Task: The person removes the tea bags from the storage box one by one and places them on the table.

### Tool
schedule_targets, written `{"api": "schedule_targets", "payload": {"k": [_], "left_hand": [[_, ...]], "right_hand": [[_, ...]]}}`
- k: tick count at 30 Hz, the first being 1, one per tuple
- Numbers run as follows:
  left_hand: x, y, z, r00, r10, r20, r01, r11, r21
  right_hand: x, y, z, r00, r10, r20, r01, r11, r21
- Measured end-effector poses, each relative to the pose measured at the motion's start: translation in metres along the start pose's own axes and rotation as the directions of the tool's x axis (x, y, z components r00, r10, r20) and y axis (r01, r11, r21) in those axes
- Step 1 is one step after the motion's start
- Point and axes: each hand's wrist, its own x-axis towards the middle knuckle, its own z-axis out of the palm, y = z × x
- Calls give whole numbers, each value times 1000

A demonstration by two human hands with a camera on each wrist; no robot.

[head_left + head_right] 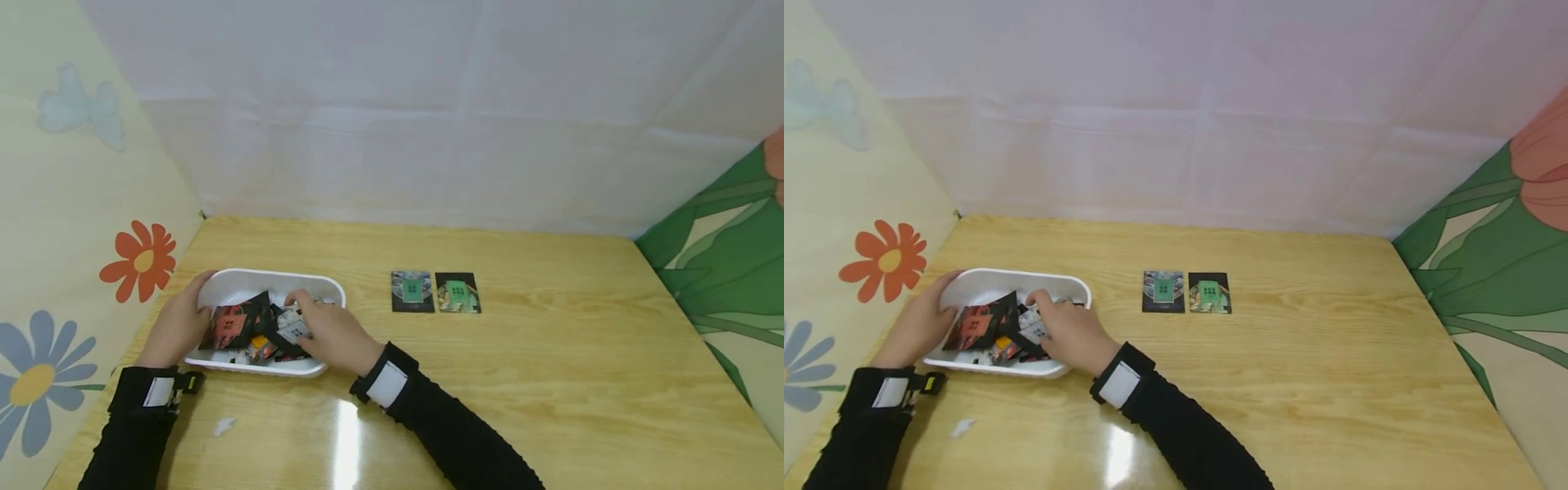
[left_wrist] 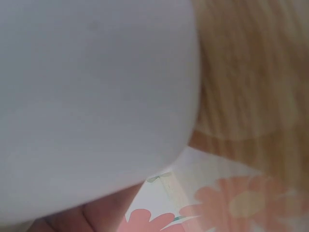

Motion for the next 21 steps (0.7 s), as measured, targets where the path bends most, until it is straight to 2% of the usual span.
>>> {"api": "schedule_targets", "payload": {"k": [4,10,13,21], "left_hand": [[0,1,2,1000,7,-1,-7,1000,0],[0,2,2,1000,20,-8,-20,1000,1],[0,2,3,1000,15,-9,-15,1000,2],[1,1,2,1000,23,-2,-23,1000,4]], "right_hand": [[-2,7,-6,1000,-21,-8,22,996,82],[-1,14,-7,991,-129,-37,130,991,43],[1,16,-7,988,-150,-47,153,986,61],[0,21,-10,985,-171,13,168,978,124]]}}
